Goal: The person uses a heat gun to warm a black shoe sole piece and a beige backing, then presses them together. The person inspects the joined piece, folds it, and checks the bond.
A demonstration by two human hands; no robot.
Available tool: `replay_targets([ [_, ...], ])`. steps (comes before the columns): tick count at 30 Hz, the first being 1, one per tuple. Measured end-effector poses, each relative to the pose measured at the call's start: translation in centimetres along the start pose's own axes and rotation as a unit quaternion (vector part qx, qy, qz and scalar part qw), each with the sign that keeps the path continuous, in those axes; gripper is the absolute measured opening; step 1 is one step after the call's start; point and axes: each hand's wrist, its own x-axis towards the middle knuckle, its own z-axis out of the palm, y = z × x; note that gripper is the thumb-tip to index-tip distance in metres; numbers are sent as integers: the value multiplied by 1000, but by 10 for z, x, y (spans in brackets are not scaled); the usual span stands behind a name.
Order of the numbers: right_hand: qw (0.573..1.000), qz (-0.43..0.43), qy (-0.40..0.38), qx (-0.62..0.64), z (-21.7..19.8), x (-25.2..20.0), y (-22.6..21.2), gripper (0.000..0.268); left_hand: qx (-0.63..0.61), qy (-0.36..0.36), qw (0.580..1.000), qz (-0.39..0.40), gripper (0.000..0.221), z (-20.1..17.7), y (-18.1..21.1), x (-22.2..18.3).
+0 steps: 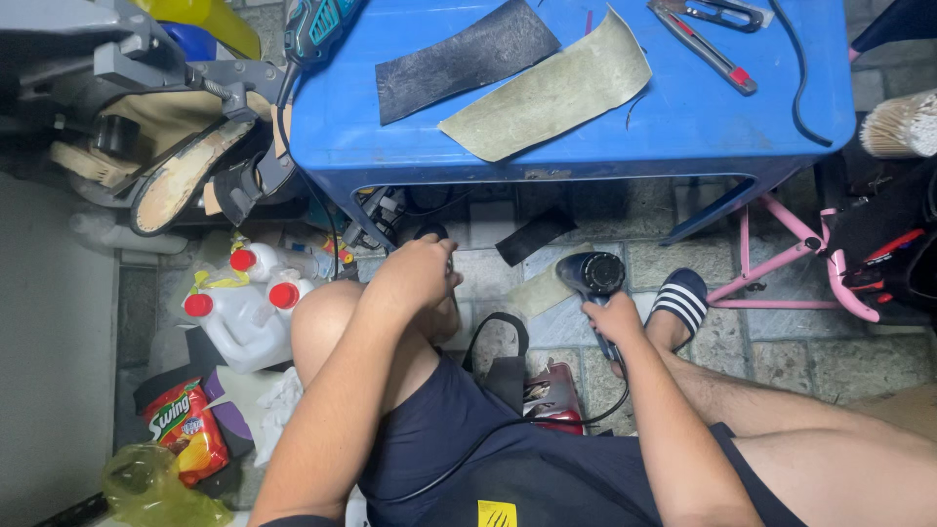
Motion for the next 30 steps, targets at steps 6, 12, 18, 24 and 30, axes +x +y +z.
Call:
replay_targets([
  [6, 998, 8, -57, -28, 1, -4, -3, 35, 31, -91, 995, 29, 59, 20, -9, 52],
  [12, 995, -8, 73, -62, 6, 1, 10, 40, 68, -69, 995, -20, 60, 27, -1, 51],
  [18, 999, -46, 15, -15, 31, -4, -2, 29, 34, -83, 996, 31, 59, 27, 1, 45],
  [24, 995, -37, -66, -69, 54, -21, -10, 35, 56, -68, 996, 21, 56, 22, -6, 38],
  [30, 991, -33, -101, -78, 51, -33, 0, 33, 54, -85, 995, 7, 54, 20, -1, 34],
])
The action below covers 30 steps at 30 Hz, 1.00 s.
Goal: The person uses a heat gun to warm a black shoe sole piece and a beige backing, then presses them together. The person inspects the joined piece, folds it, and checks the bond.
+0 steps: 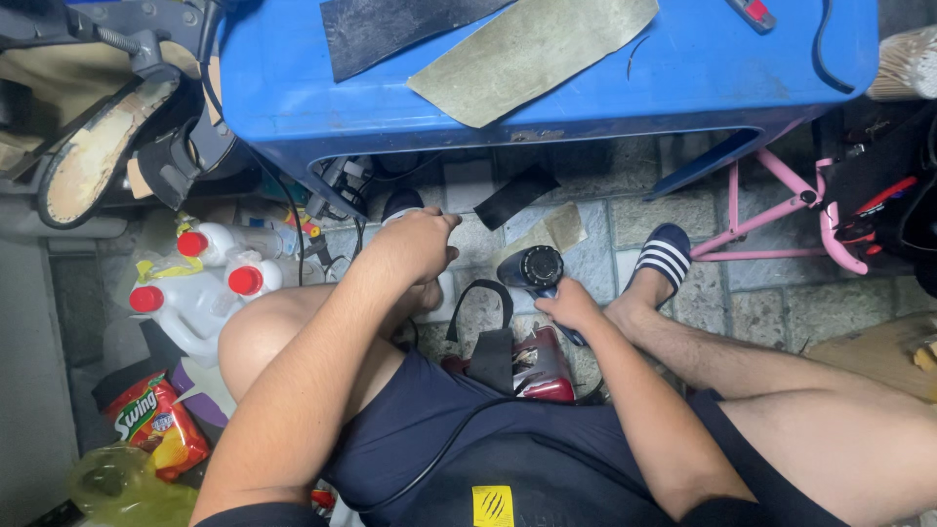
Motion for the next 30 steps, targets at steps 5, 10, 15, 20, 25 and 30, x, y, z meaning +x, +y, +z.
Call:
replay_targets([
  [5, 999, 20, 23, 31, -20, -7, 11, 36, 1, 7, 1000, 14, 54, -8, 3, -2],
  [10, 995, 60, 68, 39, -41, -9, 25, 37, -7, 15, 1000, 14, 52, -9, 5, -4],
  [15, 991, 64, 109, 48, -52, -3, 35, 34, -9, 14, 1000, 20, 54, -7, 4, -3],
  [20, 983, 69, 133, 101, -58, 4, 38, 32, -4, 18, 1000, 15, 53, -3, -2, -1],
  [25, 974, 84, 161, 139, -64, 7, 35, 27, 3, 17, 1000, 23, 54, -2, -2, -4],
  [30, 962, 66, 194, 179, -69, 9, 32, 25, -10, 21, 1000, 18, 54, -3, -1, -6],
])
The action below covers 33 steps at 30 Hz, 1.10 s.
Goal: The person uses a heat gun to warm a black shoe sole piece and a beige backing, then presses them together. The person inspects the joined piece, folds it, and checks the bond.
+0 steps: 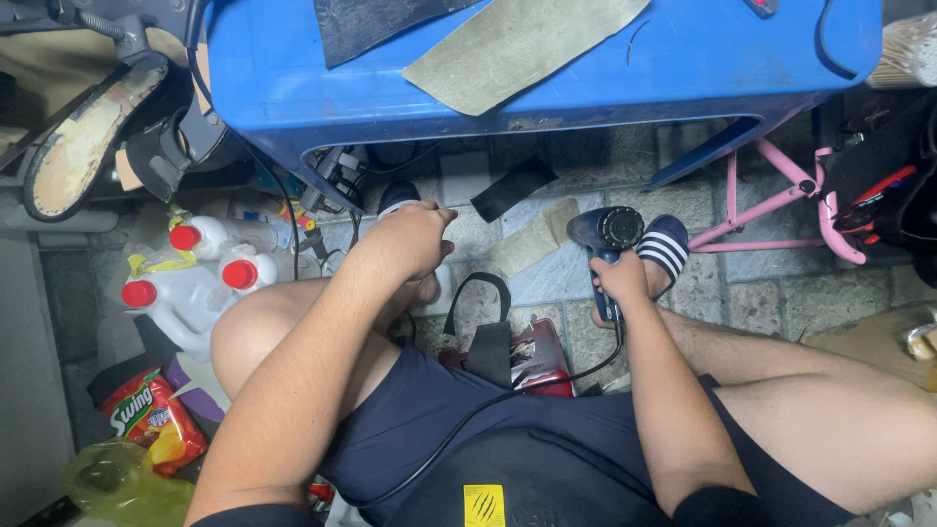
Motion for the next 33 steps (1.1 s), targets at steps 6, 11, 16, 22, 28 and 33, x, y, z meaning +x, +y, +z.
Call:
replay_targets([
  [6, 1000, 0, 20, -1, 4, 7, -6, 20, -6, -1, 1000, 1, 51, 7, -5, 4],
  [11, 996, 28, -35, 78, -3, 1, -16, 16, -15, -35, 999, -11, 38, 54, -10, 47],
  [16, 957, 48, -192, 211, -36, -22, -43, 18, -152, 52, 987, -21, 38, 127, -27, 136],
  [22, 904, 38, -288, 313, -54, -52, -69, 39, -656, 221, 694, -198, 59, 212, -65, 205],
  [28, 874, 52, -323, 360, -51, -54, -84, 42, -740, 236, 625, -77, 53, 215, -81, 217],
  [33, 878, 60, -310, 361, -51, -55, -84, 41, -741, 207, 625, -134, 54, 209, -72, 207],
])
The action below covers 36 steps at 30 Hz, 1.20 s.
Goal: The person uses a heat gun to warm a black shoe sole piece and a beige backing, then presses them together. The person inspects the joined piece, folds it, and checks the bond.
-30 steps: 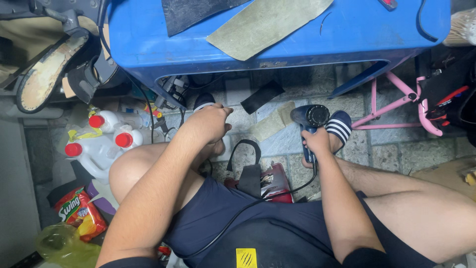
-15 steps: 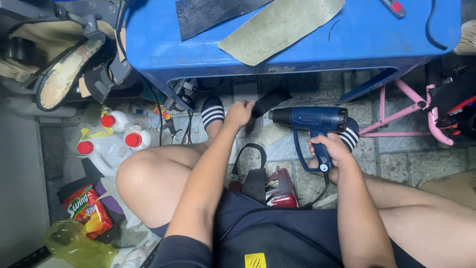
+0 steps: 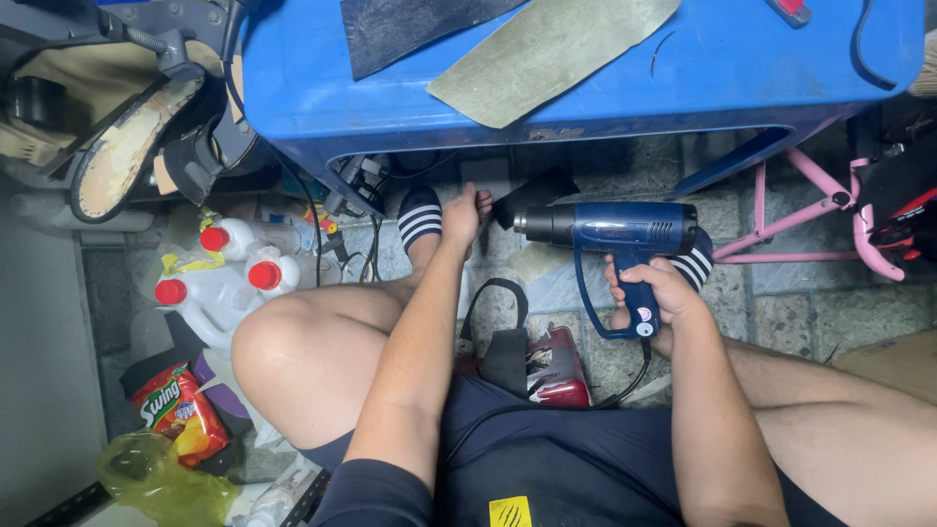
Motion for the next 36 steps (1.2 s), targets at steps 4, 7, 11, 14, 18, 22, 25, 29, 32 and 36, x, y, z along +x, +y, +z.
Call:
replay_targets([
  [4, 1000, -1, 7, -5, 0, 2, 1, 41, -9, -9, 1000, 12, 55, -1, -1, 2],
  [7, 1000, 4, 12, 0, -3, 2, 0, 39, -21, -18, 1000, -7, 53, 1, -4, 5],
  [11, 998, 7, 47, -51, -11, 3, -1, 36, 49, -16, 999, -17, 49, 3, -14, 7],
  [14, 995, 7, 73, -73, -15, 4, 3, 34, 62, -22, 998, -21, 48, 0, -22, 10],
  [18, 998, 13, 56, -22, -18, 1, 8, 38, 73, -24, 997, -5, 53, 4, -30, 15],
  [22, 999, 22, 5, 22, -19, -1, 6, 40, 20, -24, 999, -38, 55, 6, -24, 13],
  [25, 999, 23, -21, 32, -19, -1, 5, 40, -8, -39, 998, -52, 60, 9, -13, 8],
  [29, 999, 24, -2, 33, -20, -1, 6, 41, 4, -46, 997, -56, 63, 10, -2, -1],
  [32, 999, 34, -3, 34, -19, 1, 7, 41, 11, -56, 997, -60, 65, 8, -1, -4],
  [36, 999, 34, -1, 32, -18, 1, 5, 41, 16, -51, 996, -66, 67, 10, -5, -1],
])
